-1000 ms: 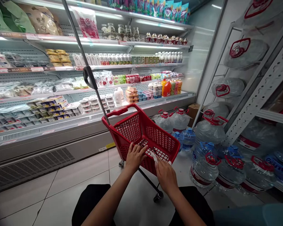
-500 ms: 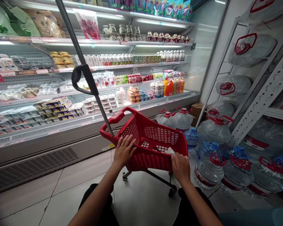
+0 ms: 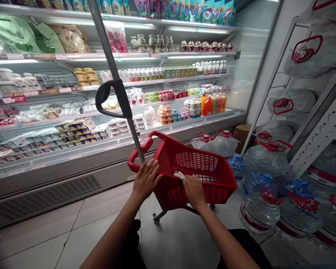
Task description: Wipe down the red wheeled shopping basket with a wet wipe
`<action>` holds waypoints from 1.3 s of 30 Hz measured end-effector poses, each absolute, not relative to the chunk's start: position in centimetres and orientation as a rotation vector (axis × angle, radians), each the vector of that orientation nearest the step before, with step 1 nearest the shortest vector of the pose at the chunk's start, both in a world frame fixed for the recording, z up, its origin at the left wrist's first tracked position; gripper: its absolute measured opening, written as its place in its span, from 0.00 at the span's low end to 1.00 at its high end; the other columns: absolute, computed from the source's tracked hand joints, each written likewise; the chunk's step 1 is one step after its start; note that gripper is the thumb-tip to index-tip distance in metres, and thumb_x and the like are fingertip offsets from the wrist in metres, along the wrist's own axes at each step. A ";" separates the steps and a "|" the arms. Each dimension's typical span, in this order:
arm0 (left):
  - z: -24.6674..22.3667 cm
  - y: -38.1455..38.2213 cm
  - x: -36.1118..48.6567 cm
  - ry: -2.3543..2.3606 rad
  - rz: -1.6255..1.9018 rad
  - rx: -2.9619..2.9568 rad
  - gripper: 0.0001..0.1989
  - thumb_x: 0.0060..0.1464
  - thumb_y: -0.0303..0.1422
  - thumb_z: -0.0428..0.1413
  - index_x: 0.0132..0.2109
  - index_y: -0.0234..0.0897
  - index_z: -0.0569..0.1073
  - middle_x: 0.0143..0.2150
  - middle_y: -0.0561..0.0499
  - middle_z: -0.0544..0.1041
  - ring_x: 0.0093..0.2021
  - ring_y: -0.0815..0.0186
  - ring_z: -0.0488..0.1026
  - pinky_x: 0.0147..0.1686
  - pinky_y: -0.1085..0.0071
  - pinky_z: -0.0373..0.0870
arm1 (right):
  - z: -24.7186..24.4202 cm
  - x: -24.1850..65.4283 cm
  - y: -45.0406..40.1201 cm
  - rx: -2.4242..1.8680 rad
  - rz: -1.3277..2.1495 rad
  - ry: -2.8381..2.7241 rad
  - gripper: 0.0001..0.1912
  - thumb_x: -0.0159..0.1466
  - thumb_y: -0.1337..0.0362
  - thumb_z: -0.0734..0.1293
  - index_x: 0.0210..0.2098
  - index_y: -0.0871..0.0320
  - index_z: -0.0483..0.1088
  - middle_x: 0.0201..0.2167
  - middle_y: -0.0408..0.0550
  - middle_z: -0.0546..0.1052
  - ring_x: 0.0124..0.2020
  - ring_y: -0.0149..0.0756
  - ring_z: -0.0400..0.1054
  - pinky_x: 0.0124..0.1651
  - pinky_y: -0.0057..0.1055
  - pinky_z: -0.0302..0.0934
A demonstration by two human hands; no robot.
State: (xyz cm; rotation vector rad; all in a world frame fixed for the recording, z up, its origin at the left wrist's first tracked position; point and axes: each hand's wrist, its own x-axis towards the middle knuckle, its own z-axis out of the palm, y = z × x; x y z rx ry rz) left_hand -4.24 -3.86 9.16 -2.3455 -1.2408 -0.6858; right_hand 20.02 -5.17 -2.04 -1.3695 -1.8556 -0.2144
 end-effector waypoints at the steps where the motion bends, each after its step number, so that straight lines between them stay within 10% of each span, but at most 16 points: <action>1: 9.2 -3.9 -4.2 -1.262 -0.688 -2.336 0.22 0.73 0.42 0.45 0.64 0.38 0.71 0.66 0.44 0.74 0.72 0.56 0.62 0.76 0.50 0.37 | -2.3 20.4 -5.1 -1.388 -0.231 -1.838 0.23 0.77 0.59 0.50 0.55 0.59 0.74 0.49 0.55 0.80 0.51 0.44 0.72 0.58 0.43 0.61; 5: 9.1 -4.5 -3.1 -1.379 -0.729 -2.313 0.18 0.72 0.42 0.46 0.57 0.41 0.75 0.52 0.46 0.82 0.60 0.53 0.74 0.74 0.38 0.30 | -2.3 19.8 -4.8 -1.401 -0.254 -1.833 0.23 0.77 0.59 0.51 0.54 0.59 0.74 0.48 0.56 0.80 0.50 0.46 0.73 0.58 0.45 0.60; 17: 10.1 -5.7 -1.9 -1.421 -0.718 -2.366 0.31 0.70 0.46 0.44 0.74 0.40 0.55 0.78 0.41 0.49 0.73 0.49 0.56 0.70 0.39 0.44 | 2.9 6.8 -3.2 -1.206 -0.122 -1.937 0.22 0.74 0.62 0.56 0.65 0.55 0.66 0.56 0.56 0.76 0.56 0.50 0.68 0.61 0.48 0.61; 29: 8.0 -5.7 -1.0 -1.427 -0.664 -2.288 0.17 0.71 0.43 0.47 0.59 0.48 0.75 0.52 0.44 0.79 0.54 0.49 0.72 0.68 0.35 0.46 | -6.8 30.2 -8.7 -1.517 -0.418 -1.743 0.22 0.75 0.60 0.54 0.61 0.59 0.70 0.51 0.58 0.78 0.55 0.52 0.69 0.63 0.52 0.58; 39: 7.9 -5.7 1.0 -1.445 -0.703 -2.290 0.22 0.72 0.36 0.44 0.67 0.39 0.69 0.53 0.42 0.78 0.54 0.48 0.71 0.68 0.34 0.45 | -1.3 15.0 -6.8 -1.316 -0.284 -1.861 0.29 0.74 0.64 0.53 0.74 0.54 0.51 0.66 0.55 0.69 0.66 0.49 0.61 0.70 0.53 0.50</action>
